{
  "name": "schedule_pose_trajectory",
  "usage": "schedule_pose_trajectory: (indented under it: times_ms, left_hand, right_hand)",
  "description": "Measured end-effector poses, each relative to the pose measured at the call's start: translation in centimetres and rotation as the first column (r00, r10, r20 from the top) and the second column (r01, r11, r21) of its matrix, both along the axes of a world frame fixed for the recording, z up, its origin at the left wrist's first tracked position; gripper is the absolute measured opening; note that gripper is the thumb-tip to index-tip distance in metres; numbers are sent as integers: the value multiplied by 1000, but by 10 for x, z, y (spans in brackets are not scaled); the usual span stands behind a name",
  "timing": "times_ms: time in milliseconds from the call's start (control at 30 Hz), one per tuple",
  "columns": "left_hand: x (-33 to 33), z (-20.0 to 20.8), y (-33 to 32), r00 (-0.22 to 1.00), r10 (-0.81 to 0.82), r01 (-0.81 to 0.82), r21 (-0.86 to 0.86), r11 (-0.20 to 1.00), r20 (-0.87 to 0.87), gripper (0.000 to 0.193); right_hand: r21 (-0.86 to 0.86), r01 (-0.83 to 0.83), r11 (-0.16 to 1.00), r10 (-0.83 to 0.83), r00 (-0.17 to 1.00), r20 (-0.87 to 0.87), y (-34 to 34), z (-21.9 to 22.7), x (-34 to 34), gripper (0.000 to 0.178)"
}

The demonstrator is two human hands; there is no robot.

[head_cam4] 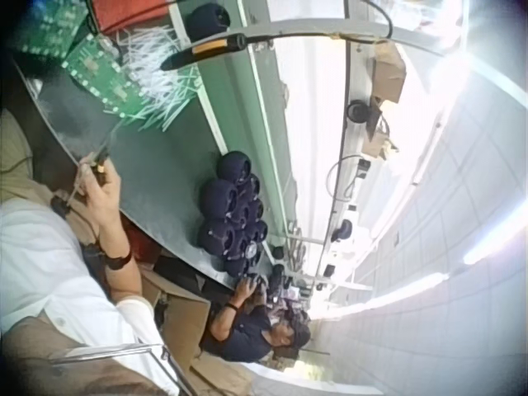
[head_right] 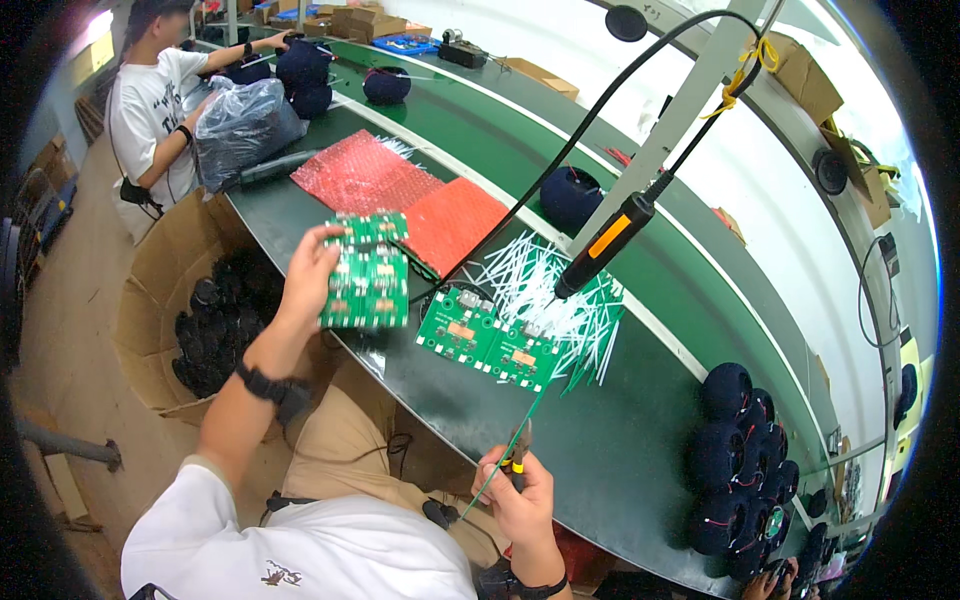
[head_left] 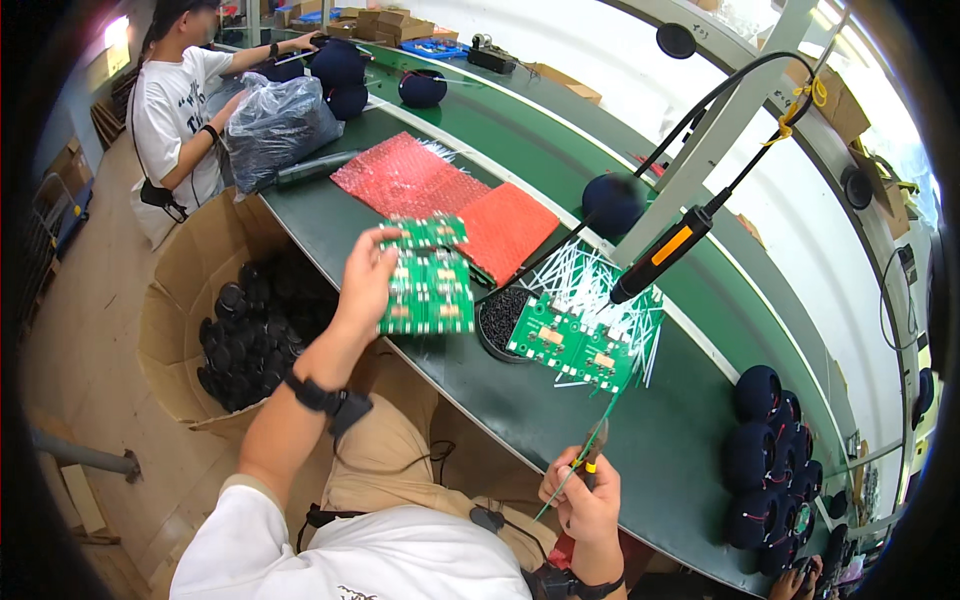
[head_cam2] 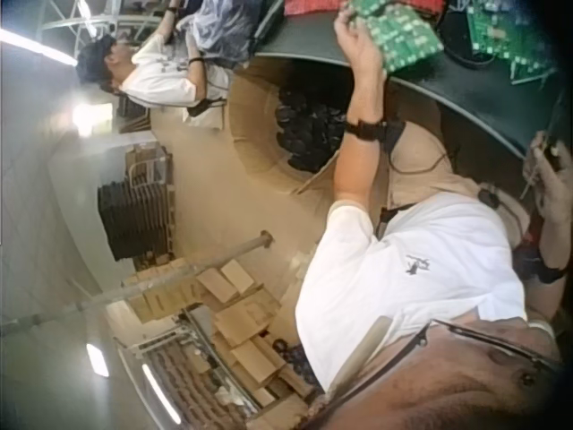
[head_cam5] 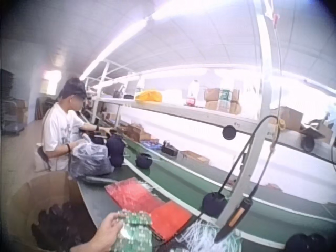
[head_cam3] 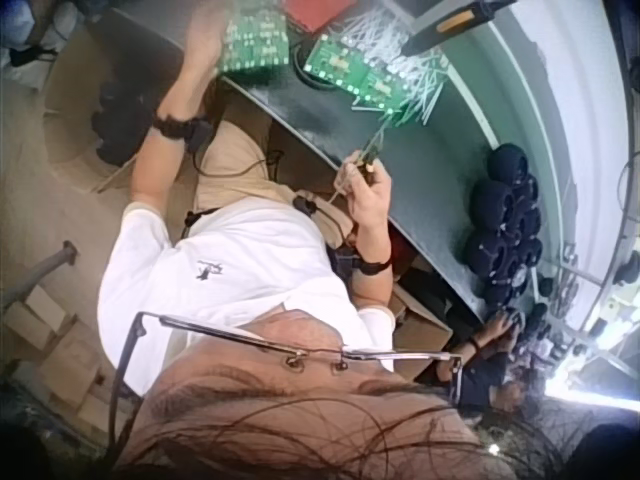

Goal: Assembling small electronic components and wiring them into blue circular housings at a workstation.

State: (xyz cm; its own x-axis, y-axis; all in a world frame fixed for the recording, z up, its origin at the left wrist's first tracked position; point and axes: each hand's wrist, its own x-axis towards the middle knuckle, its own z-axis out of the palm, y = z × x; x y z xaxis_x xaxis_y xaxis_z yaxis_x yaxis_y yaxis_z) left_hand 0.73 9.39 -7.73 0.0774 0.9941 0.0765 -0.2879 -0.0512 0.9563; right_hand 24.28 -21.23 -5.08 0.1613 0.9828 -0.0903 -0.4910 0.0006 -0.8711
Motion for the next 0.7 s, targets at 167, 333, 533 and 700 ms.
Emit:
schedule_pose_trajectory:
  times_ms: [167,333,533,700]
  left_hand:
    - [-20,-41,135,863,380,-298,272,915,-332,29]
    - [-51,-47,176,468,595,-326,498,803,-653,33]
    - [-25,34,62,811,100,113,323,940,-577,51]
    - [21,71,-98,793,-609,607,99,789,-7,48]
  right_hand:
    - [-26,-62,998,64,996,69,2,-9,-7,12]
    - [-50,-94,994,100,985,144,-2,-8,-9,11]
    - [-127,10,992,34,939,342,-5,-10,-8,11]
    - [-165,55,985,49,823,567,-1,-9,-16,15]
